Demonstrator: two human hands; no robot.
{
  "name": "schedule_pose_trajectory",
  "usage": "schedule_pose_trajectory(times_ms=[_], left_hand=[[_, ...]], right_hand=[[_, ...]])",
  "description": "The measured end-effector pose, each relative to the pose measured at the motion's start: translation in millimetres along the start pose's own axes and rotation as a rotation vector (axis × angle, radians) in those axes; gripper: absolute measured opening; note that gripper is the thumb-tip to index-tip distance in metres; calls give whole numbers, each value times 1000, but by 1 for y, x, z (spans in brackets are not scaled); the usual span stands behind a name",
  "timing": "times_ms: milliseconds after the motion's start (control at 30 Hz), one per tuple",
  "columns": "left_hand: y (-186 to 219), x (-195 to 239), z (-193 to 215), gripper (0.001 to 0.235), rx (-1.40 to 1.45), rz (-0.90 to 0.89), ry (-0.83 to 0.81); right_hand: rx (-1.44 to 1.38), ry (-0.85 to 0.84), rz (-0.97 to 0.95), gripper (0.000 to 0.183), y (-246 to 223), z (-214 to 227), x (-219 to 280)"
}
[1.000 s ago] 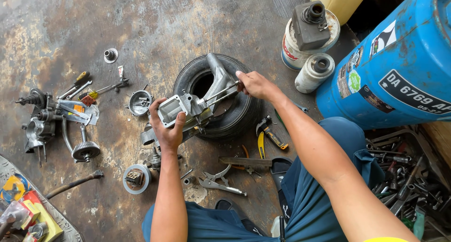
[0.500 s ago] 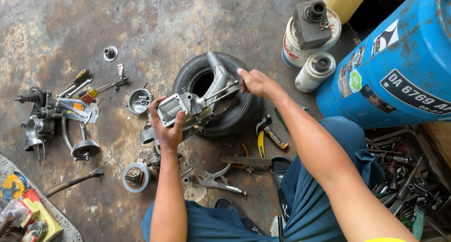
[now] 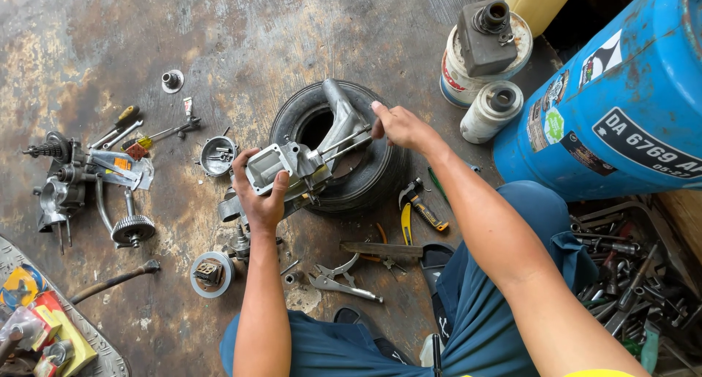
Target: The person sits on the workshop floor and works on a motorcycle engine crankcase propped on a tire. They align a square metal mounting bracket against the crankcase, pick a socket wrench from a tool tray, and use it to tighten bolts while holding the bracket in place with the other hand.
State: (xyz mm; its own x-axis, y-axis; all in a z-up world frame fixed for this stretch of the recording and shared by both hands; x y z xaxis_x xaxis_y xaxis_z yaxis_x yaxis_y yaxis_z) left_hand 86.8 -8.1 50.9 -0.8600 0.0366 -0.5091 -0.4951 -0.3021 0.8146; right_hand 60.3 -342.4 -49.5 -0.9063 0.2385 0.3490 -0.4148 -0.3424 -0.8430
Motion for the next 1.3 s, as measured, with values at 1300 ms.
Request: schedule_pose_trajectory(times_ms=[1300], left_hand=[[5, 0, 1, 65, 53, -15, -19]], right_hand=[[-366, 37, 233, 50, -57, 13, 20]])
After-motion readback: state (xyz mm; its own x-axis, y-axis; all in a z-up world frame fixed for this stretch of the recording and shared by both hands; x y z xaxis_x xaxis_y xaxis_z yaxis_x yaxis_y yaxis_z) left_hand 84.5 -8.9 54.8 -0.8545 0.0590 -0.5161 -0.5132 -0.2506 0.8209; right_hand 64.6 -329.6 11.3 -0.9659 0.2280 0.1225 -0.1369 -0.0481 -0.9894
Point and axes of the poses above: each hand's wrist, its own x-axis away from the middle knuckle, its own z-axis out of the back of the hand, y = z × x, the point moved 10 cm from there along -x, towards the middle knuckle, and after that the axes turned 4 degrees about y, right-handed, at the moved point
